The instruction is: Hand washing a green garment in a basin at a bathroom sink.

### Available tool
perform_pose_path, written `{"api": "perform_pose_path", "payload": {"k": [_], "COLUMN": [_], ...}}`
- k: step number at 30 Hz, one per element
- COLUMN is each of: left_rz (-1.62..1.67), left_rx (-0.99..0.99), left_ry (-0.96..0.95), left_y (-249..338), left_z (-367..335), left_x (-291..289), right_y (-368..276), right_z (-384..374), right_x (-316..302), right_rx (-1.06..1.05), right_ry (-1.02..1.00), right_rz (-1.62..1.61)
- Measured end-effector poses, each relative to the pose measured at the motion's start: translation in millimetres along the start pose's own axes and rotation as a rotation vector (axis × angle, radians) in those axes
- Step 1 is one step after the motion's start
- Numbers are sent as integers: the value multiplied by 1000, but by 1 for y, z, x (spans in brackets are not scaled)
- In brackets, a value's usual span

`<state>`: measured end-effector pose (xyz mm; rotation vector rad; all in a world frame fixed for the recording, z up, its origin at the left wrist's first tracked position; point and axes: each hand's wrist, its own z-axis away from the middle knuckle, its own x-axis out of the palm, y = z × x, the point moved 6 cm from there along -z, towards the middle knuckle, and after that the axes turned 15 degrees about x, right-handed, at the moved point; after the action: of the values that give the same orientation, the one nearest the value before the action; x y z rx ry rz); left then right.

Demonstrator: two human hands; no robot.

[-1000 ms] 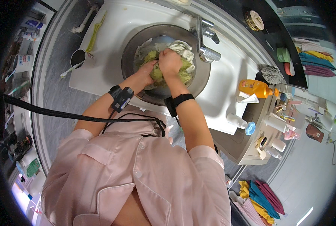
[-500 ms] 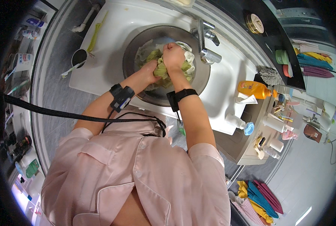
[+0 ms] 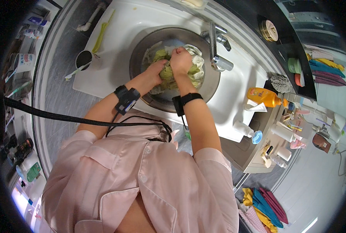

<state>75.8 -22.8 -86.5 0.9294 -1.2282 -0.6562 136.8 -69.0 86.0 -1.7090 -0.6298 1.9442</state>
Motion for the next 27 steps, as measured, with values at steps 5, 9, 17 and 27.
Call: {"api": "perform_pose_path", "payload": {"k": [5, 9, 17, 27], "left_rz": [755, 255, 555, 408], "left_rx": [-525, -2, -512, -413], "left_ry": [286, -169, 376, 339], "left_y": [78, 103, 62, 75], "left_z": [34, 42, 27, 24], "left_x": [47, 29, 53, 49], "right_y": [2, -21, 21, 19], "right_z": [41, 76, 17, 20], "right_x": [-3, 14, -12, -16], "right_rx": [-19, -177, 62, -103], "right_ry": [-73, -259, 59, 87], "right_rz": [-53, 63, 87, -77]}}
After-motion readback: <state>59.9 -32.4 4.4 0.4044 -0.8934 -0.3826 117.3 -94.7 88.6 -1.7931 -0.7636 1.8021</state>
